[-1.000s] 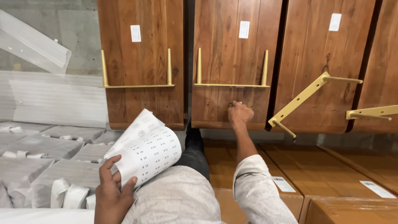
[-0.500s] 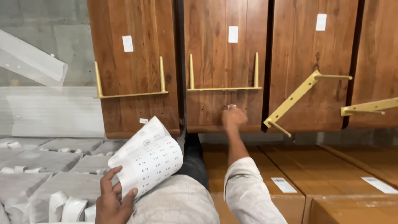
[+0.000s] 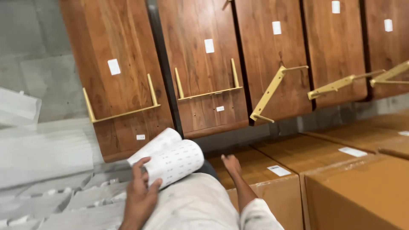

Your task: The person walks along rows of upside-down wooden furniture panels fitted with brass legs and brackets, holding a printed checklist. They touch and check the hardware on each panel and compare it against the list, moving panel to panel down the row.

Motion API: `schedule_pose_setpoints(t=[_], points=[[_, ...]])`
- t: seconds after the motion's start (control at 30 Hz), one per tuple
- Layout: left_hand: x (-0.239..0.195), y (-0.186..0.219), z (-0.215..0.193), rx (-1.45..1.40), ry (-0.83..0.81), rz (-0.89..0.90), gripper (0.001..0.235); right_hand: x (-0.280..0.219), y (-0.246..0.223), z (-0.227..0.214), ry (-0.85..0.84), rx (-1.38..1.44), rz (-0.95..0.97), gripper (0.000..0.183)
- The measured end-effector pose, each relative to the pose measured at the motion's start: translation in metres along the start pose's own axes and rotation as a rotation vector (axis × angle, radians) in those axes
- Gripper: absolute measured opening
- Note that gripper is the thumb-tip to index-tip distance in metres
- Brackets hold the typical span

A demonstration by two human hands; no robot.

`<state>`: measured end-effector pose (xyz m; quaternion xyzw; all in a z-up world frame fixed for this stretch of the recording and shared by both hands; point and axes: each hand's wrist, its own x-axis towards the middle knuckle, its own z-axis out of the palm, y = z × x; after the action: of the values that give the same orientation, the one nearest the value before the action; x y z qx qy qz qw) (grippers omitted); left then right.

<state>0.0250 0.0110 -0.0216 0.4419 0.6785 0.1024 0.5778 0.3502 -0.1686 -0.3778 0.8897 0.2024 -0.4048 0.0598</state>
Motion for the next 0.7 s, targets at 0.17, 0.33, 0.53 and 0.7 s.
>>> schedule_pose_setpoints(t=[0.17,0.33,0.53,0.7], points=[[0.022,0.02,0.011,0.02,-0.141,0.08,0.068,-0.014,0.06,-0.015,-0.1,0.301,0.02,0.045],[0.038,0.045,0.026,0.064,-0.122,0.192,0.067,0.037,0.076,-0.09,0.043,0.733,-0.064,0.028],[0.043,0.085,0.076,0.104,0.013,0.011,0.068,0.122,0.046,-0.211,-0.019,1.127,-0.113,0.049],[0.04,0.088,0.152,0.014,0.148,-0.03,0.073,0.185,0.0,-0.246,-0.531,1.144,0.003,0.064]])
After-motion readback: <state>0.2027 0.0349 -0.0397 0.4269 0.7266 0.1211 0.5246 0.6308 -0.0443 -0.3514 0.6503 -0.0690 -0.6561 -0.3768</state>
